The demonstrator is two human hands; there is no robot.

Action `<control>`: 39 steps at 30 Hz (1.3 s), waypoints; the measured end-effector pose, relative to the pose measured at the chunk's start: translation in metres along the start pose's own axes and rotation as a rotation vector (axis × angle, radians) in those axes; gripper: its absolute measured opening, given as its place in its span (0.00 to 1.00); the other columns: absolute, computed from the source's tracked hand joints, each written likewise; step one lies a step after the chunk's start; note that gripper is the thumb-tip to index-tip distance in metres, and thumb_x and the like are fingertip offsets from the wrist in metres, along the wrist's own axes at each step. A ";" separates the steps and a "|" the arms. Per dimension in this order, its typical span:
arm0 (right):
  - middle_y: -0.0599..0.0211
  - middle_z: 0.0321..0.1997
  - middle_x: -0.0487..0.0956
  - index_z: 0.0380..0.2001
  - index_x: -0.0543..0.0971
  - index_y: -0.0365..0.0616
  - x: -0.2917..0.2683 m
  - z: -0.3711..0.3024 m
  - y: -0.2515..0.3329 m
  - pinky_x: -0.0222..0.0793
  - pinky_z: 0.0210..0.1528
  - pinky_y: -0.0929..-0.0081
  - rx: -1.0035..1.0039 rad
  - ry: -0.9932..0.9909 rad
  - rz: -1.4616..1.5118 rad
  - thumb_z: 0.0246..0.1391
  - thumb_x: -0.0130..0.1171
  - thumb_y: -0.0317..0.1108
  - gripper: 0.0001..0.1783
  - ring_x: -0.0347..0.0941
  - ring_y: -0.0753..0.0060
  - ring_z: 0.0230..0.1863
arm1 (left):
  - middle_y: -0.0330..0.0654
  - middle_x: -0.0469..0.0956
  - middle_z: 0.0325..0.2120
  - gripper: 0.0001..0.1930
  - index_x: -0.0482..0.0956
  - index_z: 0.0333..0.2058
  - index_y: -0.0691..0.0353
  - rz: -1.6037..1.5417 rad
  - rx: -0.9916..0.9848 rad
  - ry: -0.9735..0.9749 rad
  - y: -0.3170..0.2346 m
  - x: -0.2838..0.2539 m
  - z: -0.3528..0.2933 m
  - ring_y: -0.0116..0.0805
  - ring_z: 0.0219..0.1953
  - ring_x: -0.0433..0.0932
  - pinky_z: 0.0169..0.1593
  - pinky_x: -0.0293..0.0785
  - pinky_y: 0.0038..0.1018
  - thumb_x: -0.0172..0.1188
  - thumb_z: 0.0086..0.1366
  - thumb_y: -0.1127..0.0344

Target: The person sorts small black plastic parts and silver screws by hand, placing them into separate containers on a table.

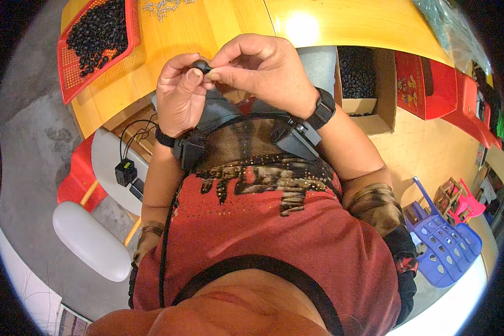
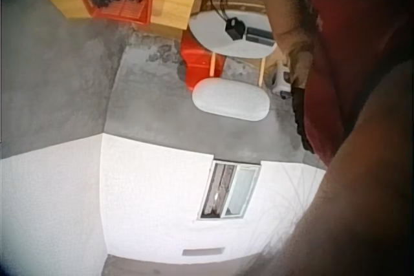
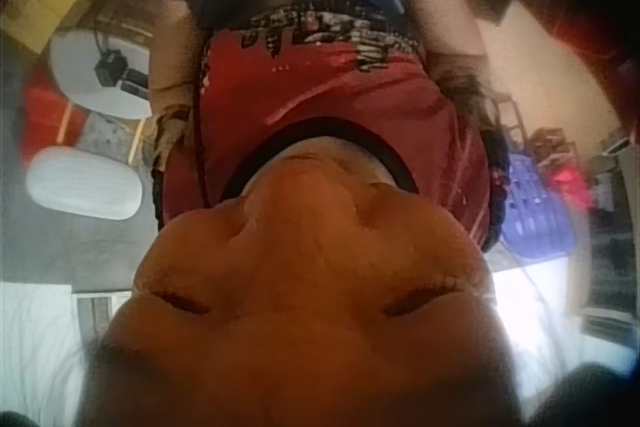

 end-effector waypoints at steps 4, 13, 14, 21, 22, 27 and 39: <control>0.68 0.29 0.79 0.31 0.77 0.35 -0.003 0.001 0.000 0.74 0.35 0.84 0.041 0.043 -0.005 0.48 0.60 0.22 0.05 0.76 0.80 0.31 | 0.46 0.78 0.31 0.10 0.74 0.39 0.67 -0.028 0.007 0.009 -0.001 0.000 0.000 0.30 0.30 0.77 0.36 0.76 0.22 0.59 0.57 0.77; 0.71 0.30 0.75 0.31 0.77 0.37 -0.011 0.009 -0.003 0.69 0.35 0.85 0.019 0.233 0.017 0.45 0.63 0.22 0.08 0.72 0.81 0.32 | 0.44 0.77 0.29 0.12 0.73 0.40 0.64 -0.083 -0.121 0.016 0.000 0.000 -0.005 0.29 0.27 0.75 0.32 0.72 0.21 0.59 0.56 0.77; 0.71 0.31 0.72 0.31 0.76 0.38 -0.012 0.010 -0.005 0.66 0.37 0.84 0.045 0.250 0.033 0.43 0.64 0.22 0.10 0.69 0.81 0.33 | 0.44 0.77 0.29 0.14 0.71 0.42 0.63 -0.091 -0.119 0.010 0.000 0.000 -0.005 0.28 0.26 0.75 0.31 0.72 0.21 0.59 0.56 0.77; 0.77 0.31 0.69 0.39 0.77 0.41 -0.011 0.019 -0.004 0.62 0.32 0.88 -0.040 0.295 -0.003 0.43 0.66 0.26 0.17 0.63 0.87 0.30 | 0.46 0.76 0.30 0.26 0.58 0.48 0.57 -0.113 -0.223 0.051 -0.005 -0.001 0.000 0.29 0.26 0.74 0.30 0.72 0.21 0.61 0.55 0.77; 0.75 0.32 0.69 0.41 0.77 0.40 -0.013 0.021 0.001 0.63 0.34 0.85 -0.060 0.385 -0.149 0.44 0.66 0.32 0.18 0.64 0.83 0.33 | 0.46 0.76 0.29 0.26 0.57 0.48 0.57 -0.107 -0.233 0.068 -0.005 -0.001 0.000 0.29 0.26 0.74 0.30 0.72 0.21 0.62 0.54 0.77; 0.71 0.34 0.70 0.42 0.78 0.39 -0.014 0.023 0.006 0.63 0.37 0.81 -0.111 0.522 -0.389 0.46 0.63 0.41 0.22 0.66 0.77 0.35 | 0.46 0.75 0.28 0.26 0.58 0.47 0.57 -0.118 -0.269 0.071 -0.002 0.001 -0.001 0.30 0.26 0.75 0.30 0.73 0.21 0.61 0.54 0.78; 0.69 0.24 0.70 0.37 0.79 0.43 -0.005 0.028 0.007 0.63 0.31 0.77 -0.325 0.545 -0.444 0.45 0.64 0.33 0.14 0.66 0.70 0.29 | 0.44 0.75 0.29 0.23 0.62 0.46 0.57 -0.223 -0.281 0.085 0.008 -0.003 -0.004 0.29 0.27 0.75 0.29 0.72 0.21 0.63 0.53 0.76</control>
Point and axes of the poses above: each hand's wrist, its own z-axis towards the middle knuckle, its own x-axis out of the palm, y = z × x, the point moved 2 cm from there along z, towards the middle knuckle
